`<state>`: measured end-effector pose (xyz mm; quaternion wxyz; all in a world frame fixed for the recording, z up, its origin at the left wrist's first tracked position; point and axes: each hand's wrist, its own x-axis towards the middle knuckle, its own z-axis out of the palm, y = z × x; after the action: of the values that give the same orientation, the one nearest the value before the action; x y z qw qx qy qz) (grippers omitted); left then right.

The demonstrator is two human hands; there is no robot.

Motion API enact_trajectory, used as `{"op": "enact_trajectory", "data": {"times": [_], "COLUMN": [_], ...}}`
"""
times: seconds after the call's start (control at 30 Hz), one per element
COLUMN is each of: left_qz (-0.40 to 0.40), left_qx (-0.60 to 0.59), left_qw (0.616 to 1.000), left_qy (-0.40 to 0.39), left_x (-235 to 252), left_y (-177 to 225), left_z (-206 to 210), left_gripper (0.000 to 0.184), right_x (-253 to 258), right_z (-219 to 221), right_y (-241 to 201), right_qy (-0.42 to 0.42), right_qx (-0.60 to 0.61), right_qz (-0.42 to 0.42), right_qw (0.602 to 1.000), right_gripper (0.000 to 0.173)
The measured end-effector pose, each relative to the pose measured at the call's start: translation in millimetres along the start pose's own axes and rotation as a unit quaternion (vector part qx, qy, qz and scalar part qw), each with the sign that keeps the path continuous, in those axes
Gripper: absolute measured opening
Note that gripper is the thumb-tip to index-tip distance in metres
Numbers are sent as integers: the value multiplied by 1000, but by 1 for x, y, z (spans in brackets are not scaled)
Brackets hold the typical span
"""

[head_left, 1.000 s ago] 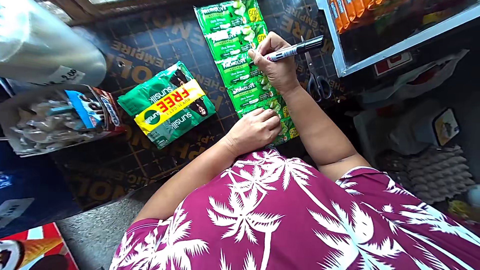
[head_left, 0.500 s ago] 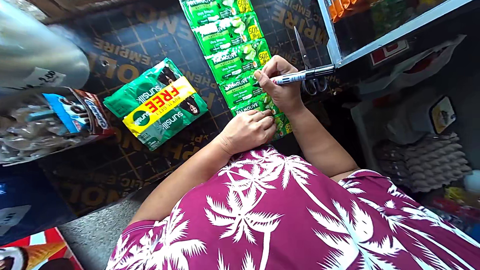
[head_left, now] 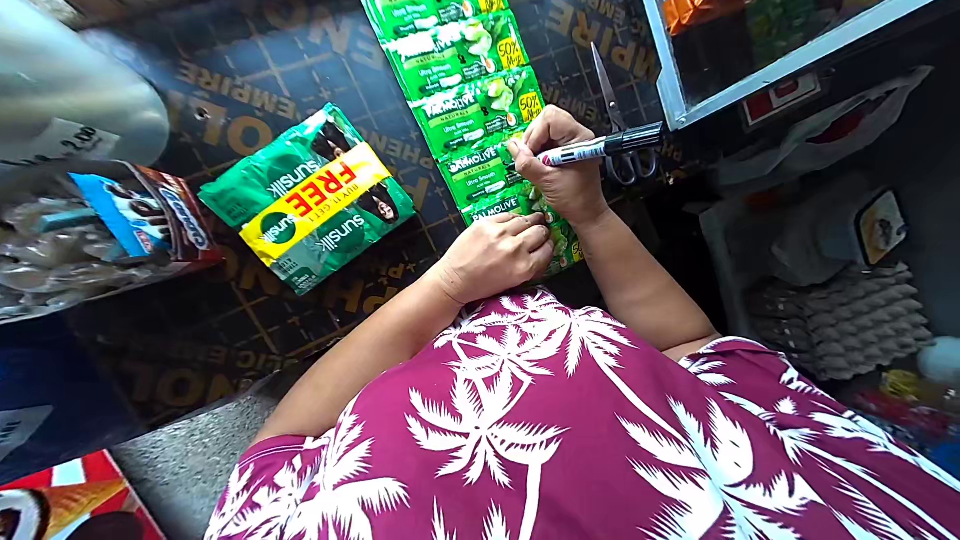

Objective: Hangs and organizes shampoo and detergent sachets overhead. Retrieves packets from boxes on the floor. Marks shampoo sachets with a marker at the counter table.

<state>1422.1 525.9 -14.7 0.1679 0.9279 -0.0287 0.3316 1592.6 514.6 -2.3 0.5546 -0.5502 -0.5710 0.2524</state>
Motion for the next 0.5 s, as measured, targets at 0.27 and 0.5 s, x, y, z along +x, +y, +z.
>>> {"op": "enact_trajectory", "data": {"times": [0.27, 0.5], "left_qz": [2, -17], "left_qx": [-8, -81], "left_qw": [1000, 985], "left_qy": [-5, -149], "left_x": [1, 4], "left_y": [-2, 18], "left_z": [-2, -11], "left_gripper": [23, 30], "right_x": [0, -20], "right_z": [-3, -27], "right_y": [-2, -19], "right_qy": [30, 154], "right_qx": [65, 140], "right_qz": [4, 64], "right_qw": [997, 976], "right_gripper": [14, 17]}}
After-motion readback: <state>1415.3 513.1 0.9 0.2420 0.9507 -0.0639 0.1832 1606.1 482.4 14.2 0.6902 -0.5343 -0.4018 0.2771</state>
